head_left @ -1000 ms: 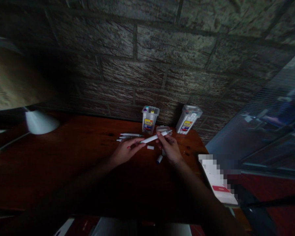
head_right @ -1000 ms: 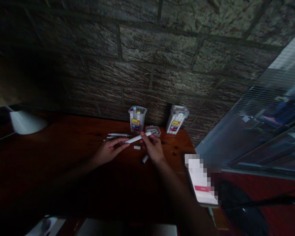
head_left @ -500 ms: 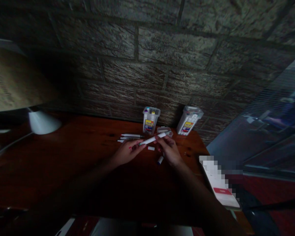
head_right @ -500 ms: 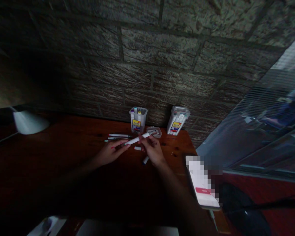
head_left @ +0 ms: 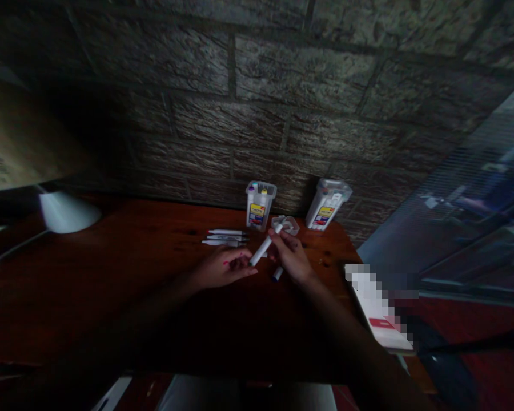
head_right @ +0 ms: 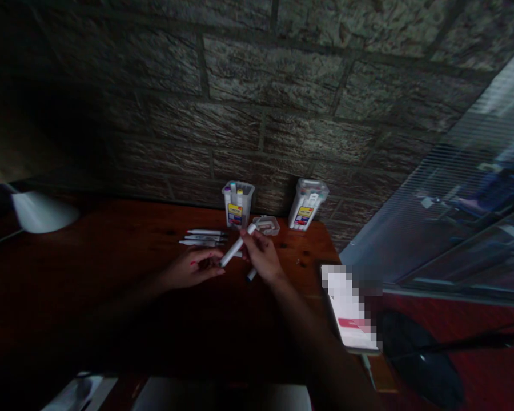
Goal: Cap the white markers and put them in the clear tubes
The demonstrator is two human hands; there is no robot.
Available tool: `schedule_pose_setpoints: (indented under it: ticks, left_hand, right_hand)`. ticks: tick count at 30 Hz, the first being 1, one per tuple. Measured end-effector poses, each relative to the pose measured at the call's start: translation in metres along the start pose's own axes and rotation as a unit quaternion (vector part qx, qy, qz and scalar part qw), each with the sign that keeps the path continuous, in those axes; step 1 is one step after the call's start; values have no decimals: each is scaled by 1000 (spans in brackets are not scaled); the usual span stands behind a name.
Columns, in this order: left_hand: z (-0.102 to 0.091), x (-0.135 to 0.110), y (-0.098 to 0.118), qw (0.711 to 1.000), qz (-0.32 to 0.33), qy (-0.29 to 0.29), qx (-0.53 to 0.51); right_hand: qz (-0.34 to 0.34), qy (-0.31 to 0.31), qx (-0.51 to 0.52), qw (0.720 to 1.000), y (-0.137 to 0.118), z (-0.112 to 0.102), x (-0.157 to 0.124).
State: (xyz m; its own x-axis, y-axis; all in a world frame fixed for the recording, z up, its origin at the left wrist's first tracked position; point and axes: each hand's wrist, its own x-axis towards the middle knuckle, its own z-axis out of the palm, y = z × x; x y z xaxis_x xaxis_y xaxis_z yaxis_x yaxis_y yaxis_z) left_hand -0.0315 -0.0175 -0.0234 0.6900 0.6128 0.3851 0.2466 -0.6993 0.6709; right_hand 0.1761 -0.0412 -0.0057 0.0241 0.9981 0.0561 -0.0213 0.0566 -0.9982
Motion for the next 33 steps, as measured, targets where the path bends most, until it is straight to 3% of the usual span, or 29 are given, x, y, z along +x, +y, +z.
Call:
schedule_pose_setpoints:
  ticks: [6,10,15,21,33]
  left_hand:
    - [1,0,-5,998,57,5,20]
    - [-1,1,-8,996,53,43,64]
    - [-1,1,-10,994,43,51,81]
    - [-1,1,-6,994,27,51,94]
    - [-3,2,-7,995,1,69,76]
  right_hand:
    - [-7,-118,-41,992,-1,6,-6]
    - [0,-140,-35,990,1,10,-8]
    - [27,-79,49,995,-3,8,-7]
    - [4,12,102,995,-8,-2,1]
    - [-10,23,17,1000,8,-3,6]
